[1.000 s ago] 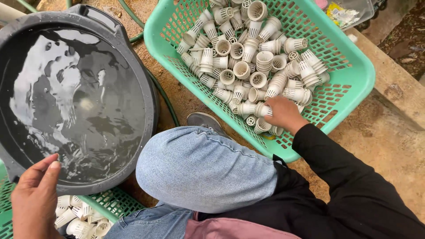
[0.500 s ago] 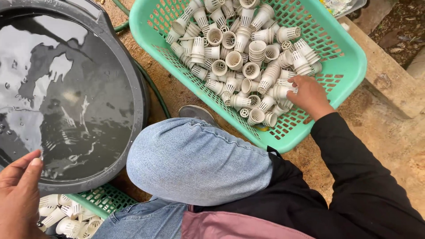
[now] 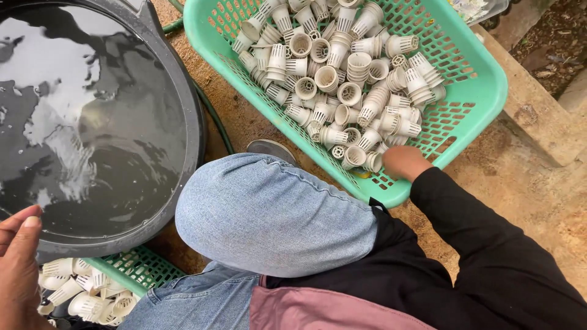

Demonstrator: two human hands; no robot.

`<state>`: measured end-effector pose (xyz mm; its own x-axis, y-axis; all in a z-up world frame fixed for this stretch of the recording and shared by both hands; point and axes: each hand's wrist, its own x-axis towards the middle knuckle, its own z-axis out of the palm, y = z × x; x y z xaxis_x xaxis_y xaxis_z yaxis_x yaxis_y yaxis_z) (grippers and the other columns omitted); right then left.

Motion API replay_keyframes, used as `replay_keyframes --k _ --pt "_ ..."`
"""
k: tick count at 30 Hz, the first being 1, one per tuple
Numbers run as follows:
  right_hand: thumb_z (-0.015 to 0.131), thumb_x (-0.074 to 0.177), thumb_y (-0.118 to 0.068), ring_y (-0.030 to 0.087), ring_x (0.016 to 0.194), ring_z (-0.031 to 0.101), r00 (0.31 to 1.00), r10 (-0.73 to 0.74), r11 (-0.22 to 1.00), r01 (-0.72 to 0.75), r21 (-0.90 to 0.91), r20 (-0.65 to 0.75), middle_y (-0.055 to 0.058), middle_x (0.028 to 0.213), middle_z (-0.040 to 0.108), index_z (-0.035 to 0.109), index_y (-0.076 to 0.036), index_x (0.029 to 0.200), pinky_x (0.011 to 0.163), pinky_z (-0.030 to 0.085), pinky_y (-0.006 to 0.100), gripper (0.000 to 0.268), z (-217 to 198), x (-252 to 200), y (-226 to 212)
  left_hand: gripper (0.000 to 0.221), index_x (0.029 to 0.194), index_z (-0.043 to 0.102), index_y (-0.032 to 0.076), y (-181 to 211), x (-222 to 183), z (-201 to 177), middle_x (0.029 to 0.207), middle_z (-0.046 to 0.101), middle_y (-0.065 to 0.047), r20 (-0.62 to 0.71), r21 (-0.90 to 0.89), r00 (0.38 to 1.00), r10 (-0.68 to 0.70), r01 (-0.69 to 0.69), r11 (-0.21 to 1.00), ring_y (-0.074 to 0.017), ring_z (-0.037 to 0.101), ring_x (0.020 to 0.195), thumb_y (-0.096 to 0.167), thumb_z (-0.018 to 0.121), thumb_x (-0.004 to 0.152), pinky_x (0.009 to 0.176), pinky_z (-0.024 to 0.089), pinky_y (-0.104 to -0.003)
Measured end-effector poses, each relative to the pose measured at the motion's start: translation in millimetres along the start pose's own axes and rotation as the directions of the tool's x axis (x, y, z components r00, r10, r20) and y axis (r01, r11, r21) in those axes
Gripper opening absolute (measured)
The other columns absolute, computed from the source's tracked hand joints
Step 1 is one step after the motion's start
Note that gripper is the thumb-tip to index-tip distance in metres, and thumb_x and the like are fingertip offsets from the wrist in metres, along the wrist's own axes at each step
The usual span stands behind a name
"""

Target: The person is washing hydroponic net pots in a basin of water and sorting them into different colored baskets.

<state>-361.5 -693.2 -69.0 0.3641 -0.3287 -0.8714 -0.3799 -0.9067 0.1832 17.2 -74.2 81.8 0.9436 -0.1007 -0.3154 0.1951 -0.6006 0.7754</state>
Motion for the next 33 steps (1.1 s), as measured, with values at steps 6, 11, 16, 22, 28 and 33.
replay_keyframes --k 6,11,16,22,28,33 --pt "0.066 0.080 -0.015 0.031 0.107 0.070 0.921 -0.208 0.975 0.222 0.003 -0.329 0.008 0.114 0.074 0.068 -0.018 0.125 0.091 0.056 0.045 0.045 -7 38 23 0.028 0.129 0.063 0.006 42 -18 15 0.122 0.063 -0.009 -0.050 0.062 0.999 0.009 -0.006 0.998 -0.0210 0.057 0.119 0.023 0.059 0.106 0.107 0.042 -0.041" --pt "0.060 0.078 -0.002 0.039 0.102 0.067 0.841 -0.030 0.941 0.206 0.269 -0.540 0.017 0.117 0.070 0.062 -0.018 0.141 0.083 0.053 0.051 0.065 -56 37 36 0.029 0.137 0.062 0.003 -14 2 -3 0.126 0.062 -0.010 0.034 0.008 0.997 0.068 -0.069 0.998 -0.0243 0.058 0.122 0.020 0.059 0.114 0.108 0.046 -0.042" --pt "0.063 0.088 -0.013 0.039 0.100 0.067 0.646 0.100 0.914 0.241 0.327 -0.757 0.016 0.116 0.072 0.068 -0.011 0.130 0.081 0.053 0.052 0.042 -78 17 -1 0.031 0.132 0.062 0.009 15 -10 7 0.117 0.062 -0.005 -0.004 -0.036 0.998 -0.068 0.067 0.997 -0.0203 0.059 0.108 0.024 0.058 0.106 0.096 0.049 -0.038" --pt "0.059 0.088 -0.011 0.034 0.100 0.069 0.565 -0.238 0.841 0.526 0.123 -0.790 0.009 0.105 0.076 0.077 -0.015 0.105 0.076 0.056 0.049 0.025 -36 69 -45 0.027 0.130 0.062 0.005 -14 2 -2 0.124 0.063 -0.007 0.029 0.037 0.994 0.101 -0.102 0.994 -0.0174 0.058 0.118 0.020 0.057 0.108 0.105 0.044 -0.036" --pt "0.056 0.093 -0.012 0.035 0.086 0.071 0.775 -0.081 0.943 0.262 0.203 -0.627 0.013 0.093 0.074 0.069 -0.022 0.134 0.072 0.055 0.050 0.043 -45 102 -72 0.025 0.135 0.064 0.006 18 -18 4 0.131 0.063 -0.007 0.030 -0.028 0.999 0.015 -0.014 1.000 -0.0179 0.058 0.121 0.022 0.060 0.116 0.105 0.045 -0.036" --pt "0.070 0.076 -0.030 0.032 0.080 0.072 0.857 -0.110 0.993 0.116 -0.021 -0.503 0.009 0.085 0.075 0.070 -0.019 0.122 0.068 0.055 0.045 0.047 -56 97 -70 0.028 0.129 0.063 0.015 53 -32 12 0.120 0.065 -0.002 -0.031 -0.004 0.988 -0.149 0.149 0.989 -0.0131 0.060 0.112 0.025 0.057 0.104 0.097 0.048 -0.034"
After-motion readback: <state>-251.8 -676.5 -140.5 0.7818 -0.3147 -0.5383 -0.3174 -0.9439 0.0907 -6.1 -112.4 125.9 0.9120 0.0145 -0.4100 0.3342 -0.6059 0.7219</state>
